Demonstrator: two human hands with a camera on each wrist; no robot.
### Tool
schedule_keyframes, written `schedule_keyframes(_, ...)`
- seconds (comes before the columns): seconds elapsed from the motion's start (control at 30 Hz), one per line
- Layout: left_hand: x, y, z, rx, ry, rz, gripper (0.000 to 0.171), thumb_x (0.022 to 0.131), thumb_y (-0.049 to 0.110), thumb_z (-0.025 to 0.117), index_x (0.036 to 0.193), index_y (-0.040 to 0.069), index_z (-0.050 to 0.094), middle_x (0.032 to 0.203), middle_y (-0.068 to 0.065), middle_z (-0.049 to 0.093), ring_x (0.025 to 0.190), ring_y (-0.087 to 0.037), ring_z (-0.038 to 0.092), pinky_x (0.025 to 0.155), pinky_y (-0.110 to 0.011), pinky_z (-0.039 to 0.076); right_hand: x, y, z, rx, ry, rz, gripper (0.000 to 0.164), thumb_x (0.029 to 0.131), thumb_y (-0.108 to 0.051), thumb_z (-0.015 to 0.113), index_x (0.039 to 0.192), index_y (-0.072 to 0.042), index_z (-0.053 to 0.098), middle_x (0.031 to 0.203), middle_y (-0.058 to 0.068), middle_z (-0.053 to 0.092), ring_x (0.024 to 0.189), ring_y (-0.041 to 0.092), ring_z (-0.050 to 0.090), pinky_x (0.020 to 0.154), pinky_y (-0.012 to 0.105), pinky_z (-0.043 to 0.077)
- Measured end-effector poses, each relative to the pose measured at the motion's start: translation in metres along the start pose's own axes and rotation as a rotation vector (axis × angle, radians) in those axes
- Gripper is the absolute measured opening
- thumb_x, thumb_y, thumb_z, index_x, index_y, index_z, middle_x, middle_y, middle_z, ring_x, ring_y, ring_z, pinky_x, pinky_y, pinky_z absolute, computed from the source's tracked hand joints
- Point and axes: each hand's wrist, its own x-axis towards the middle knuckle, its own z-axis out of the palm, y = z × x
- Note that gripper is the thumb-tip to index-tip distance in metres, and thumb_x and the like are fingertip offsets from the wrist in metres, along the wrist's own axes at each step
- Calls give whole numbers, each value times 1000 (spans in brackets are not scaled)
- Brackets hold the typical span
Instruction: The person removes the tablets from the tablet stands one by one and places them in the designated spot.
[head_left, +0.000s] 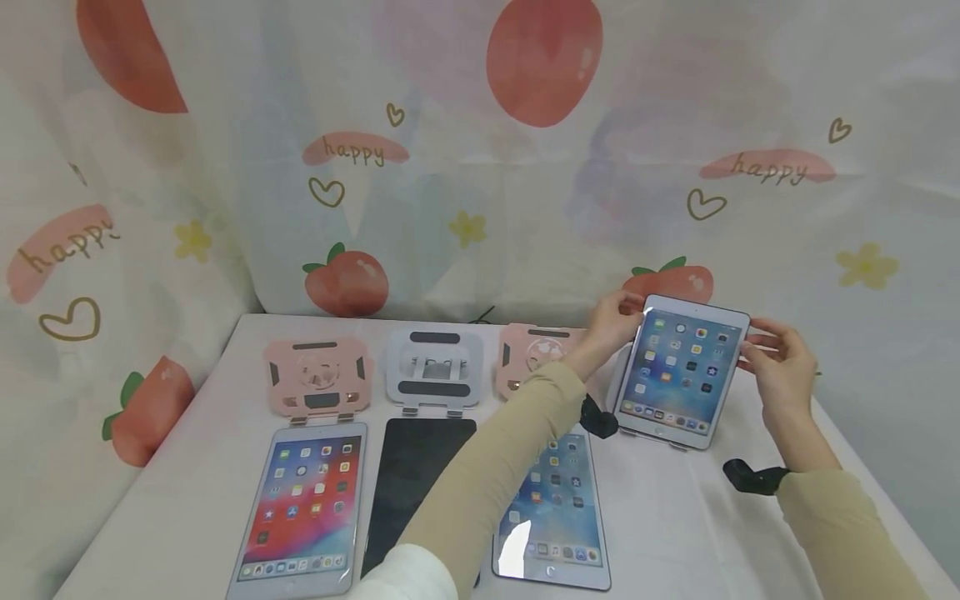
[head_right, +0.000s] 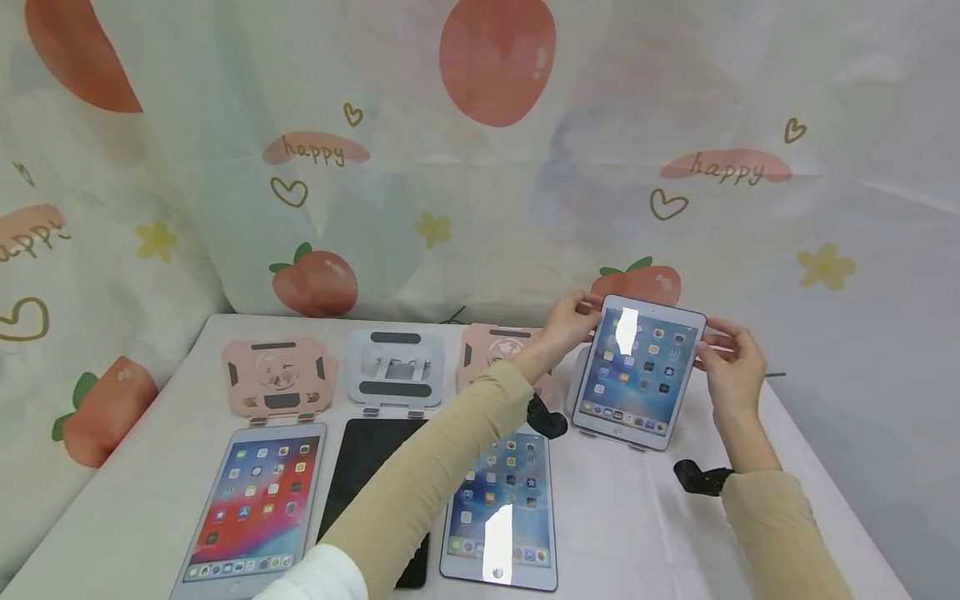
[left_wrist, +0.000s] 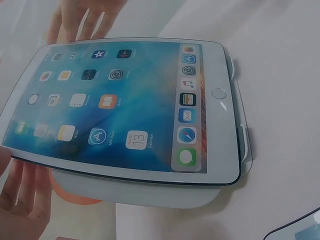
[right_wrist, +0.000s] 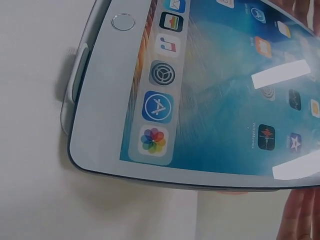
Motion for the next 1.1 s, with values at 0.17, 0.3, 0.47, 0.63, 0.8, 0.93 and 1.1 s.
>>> schedule_keyframes(0.17,-1,-1,5,8,39,11,20,87,3,64,105,13,69,93,1,67,74,-2,53,62,-13,45,-5,-7,1,26,7,68,33,92,-4,58,119,-21,64,90,-13,58,79,1,56,59,6,50)
schedule_keyframes(0.3,-1,-4,6,-8,37,24,22,87,3,64,107,13,69,92,2,66,73,-2,52,64,-13,46,-12,-20,2,65,10,137,32,93,-2,56,117,-21,64,89,-12,57,78,0,55,59,6,49)
schedule_keyframes(0.47,-2,-8,6,-20,22,71,26,87,0,64,110,11,68,92,-2,65,73,-1,51,65,-12,45,-15,-24,0,86,-7,170,29,93,-3,55,113,-22,64,88,-12,57,77,0,55,58,6,50)
schedule_keyframes(0.63,-4,-9,6,-34,14,77,28,86,-1,64,112,11,67,89,-3,64,71,-2,52,63,-13,44,-15,-25,-1,85,-24,166,27,94,-3,54,111,-23,63,88,-12,57,77,0,56,59,6,50)
schedule_keyframes(0.8,-6,-10,6,-57,6,59,28,87,-1,64,112,12,67,82,2,58,71,-3,52,60,-14,43,-15,-26,0,84,-25,167,28,94,-2,53,109,-23,62,87,-12,56,75,0,56,58,7,50)
schedule_keyframes(0.93,-6,-12,6,-74,2,63,29,87,-2,64,112,12,66,80,3,55,70,-2,50,60,-14,42,-15,-26,1,70,-25,160,28,94,-1,52,107,-24,62,86,-11,56,75,0,55,59,6,49)
schedule_keyframes(1.1,-6,-15,3,-110,6,82,32,84,-8,63,111,8,66,81,-2,57,68,-4,50,60,-13,42,-15,-26,4,37,-34,169,27,94,-3,52,108,-25,60,89,-11,55,78,1,54,60,6,49)
